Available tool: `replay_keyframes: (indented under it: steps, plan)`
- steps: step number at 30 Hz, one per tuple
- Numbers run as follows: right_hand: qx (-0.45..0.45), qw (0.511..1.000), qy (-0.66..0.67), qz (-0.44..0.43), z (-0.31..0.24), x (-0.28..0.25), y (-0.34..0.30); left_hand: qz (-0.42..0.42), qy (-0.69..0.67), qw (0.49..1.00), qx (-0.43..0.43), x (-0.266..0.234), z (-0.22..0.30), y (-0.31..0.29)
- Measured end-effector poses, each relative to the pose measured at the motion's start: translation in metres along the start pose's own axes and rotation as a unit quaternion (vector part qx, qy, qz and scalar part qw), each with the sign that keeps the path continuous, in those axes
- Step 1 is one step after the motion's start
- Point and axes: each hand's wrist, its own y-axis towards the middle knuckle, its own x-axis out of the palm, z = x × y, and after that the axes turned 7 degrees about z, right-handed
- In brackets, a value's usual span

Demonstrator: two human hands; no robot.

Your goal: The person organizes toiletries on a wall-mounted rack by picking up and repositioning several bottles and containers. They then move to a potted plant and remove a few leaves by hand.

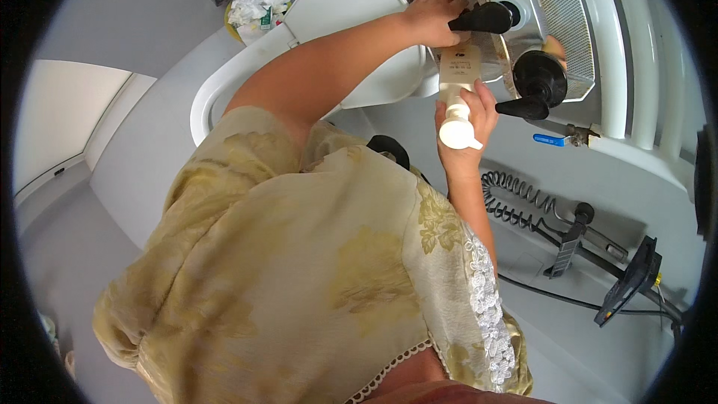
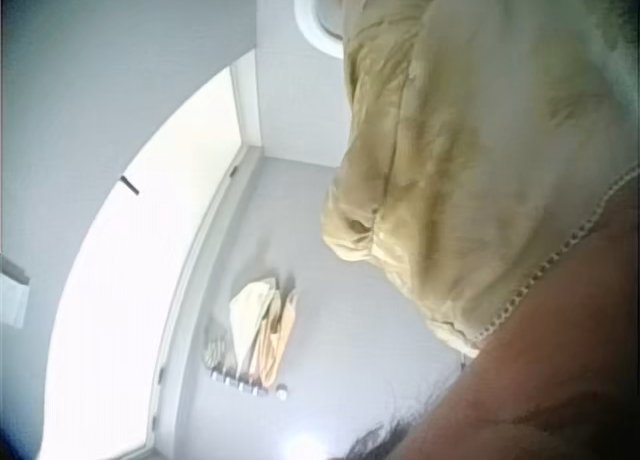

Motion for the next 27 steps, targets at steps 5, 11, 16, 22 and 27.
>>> replay_keyframes:
  steps: [5,11,16,22,27]
  plan:
    - [0.017,1.0,-0.005,-0.005,-0.004,-0.008,0.008,-0.089,0.036,0.995,0.041,0.033,-0.019,0.025]
    - [0.037,0.999,0.005,-0.01,-0.004,-0.01,0.012,-0.081,0.062,0.975,0.198,0.037,-0.051,0.037]
    - [0.035,0.999,0.005,-0.003,-0.002,-0.01,0.007,0.002,0.001,0.998,0.062,-0.016,-0.04,0.037]
    - [0.034,0.999,0.005,-0.007,0.0,-0.01,0.01,0.034,0.054,0.998,-0.014,-0.056,-0.029,0.039]
    - [0.016,1.0,0.004,0.005,-0.001,-0.009,0.016,-0.032,0.012,0.999,-0.003,-0.077,-0.008,0.026]
